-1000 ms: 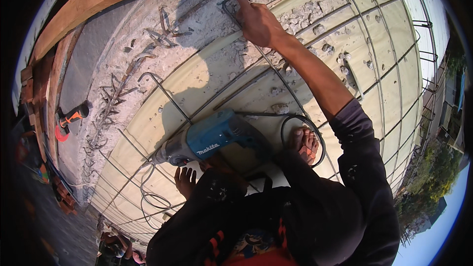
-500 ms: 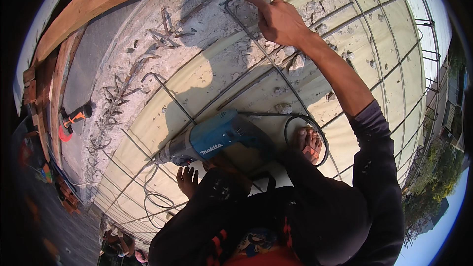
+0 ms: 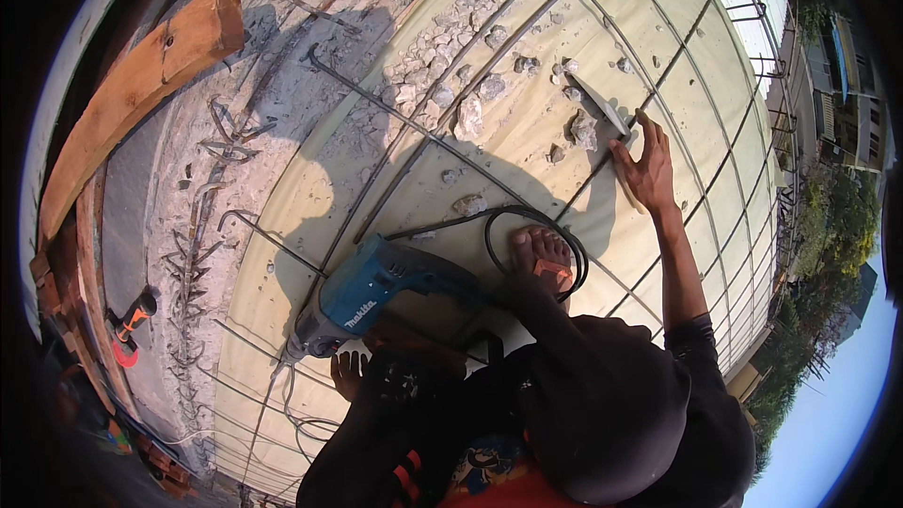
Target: The person uses a corded rotary hammer drill to bore holes into a concrete floor with exposed rebar. They repeatedly drill, clear debris with a trowel, and reposition the drill to create multiple holes in the grid pattern.
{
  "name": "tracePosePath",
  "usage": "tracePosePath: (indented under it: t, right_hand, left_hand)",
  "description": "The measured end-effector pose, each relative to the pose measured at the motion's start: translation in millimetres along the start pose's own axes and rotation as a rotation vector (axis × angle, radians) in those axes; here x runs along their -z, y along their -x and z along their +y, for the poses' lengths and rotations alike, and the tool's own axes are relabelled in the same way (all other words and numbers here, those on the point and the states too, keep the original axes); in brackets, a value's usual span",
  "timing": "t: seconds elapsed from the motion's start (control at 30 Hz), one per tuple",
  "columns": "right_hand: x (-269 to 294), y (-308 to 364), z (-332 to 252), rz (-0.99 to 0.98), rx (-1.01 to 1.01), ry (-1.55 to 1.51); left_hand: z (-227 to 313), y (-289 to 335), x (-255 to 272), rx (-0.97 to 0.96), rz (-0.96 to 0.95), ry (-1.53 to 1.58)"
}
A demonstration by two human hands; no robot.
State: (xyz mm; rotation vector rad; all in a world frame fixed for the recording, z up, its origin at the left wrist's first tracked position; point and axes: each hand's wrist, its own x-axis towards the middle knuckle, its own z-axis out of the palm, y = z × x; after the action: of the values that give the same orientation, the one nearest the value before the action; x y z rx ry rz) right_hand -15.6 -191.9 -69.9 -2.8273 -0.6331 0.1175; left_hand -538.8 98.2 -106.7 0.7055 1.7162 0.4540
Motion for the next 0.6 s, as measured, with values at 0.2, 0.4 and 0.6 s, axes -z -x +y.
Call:
tracePosePath:
  t: [0.2,0.4,0.6]
  right_hand:
    - [-13.9,53.2,19.2,-0.21,-0.319,-0.02]
    - [41.7,42.2,-2.6,-0.19,-0.149,0.008]
    - [127.2,-51.0,-133.2,-0.458,0.585,0.098]
  left_hand:
    - [3.3,8.2,-21.6,0.029,0.023,-0.058]
    - [-28.7,19.9,-24.1,-0.181,0.006,-0.269]
    - [-21.2,59.1,-66.4,-0.251,0.079,-0.414]
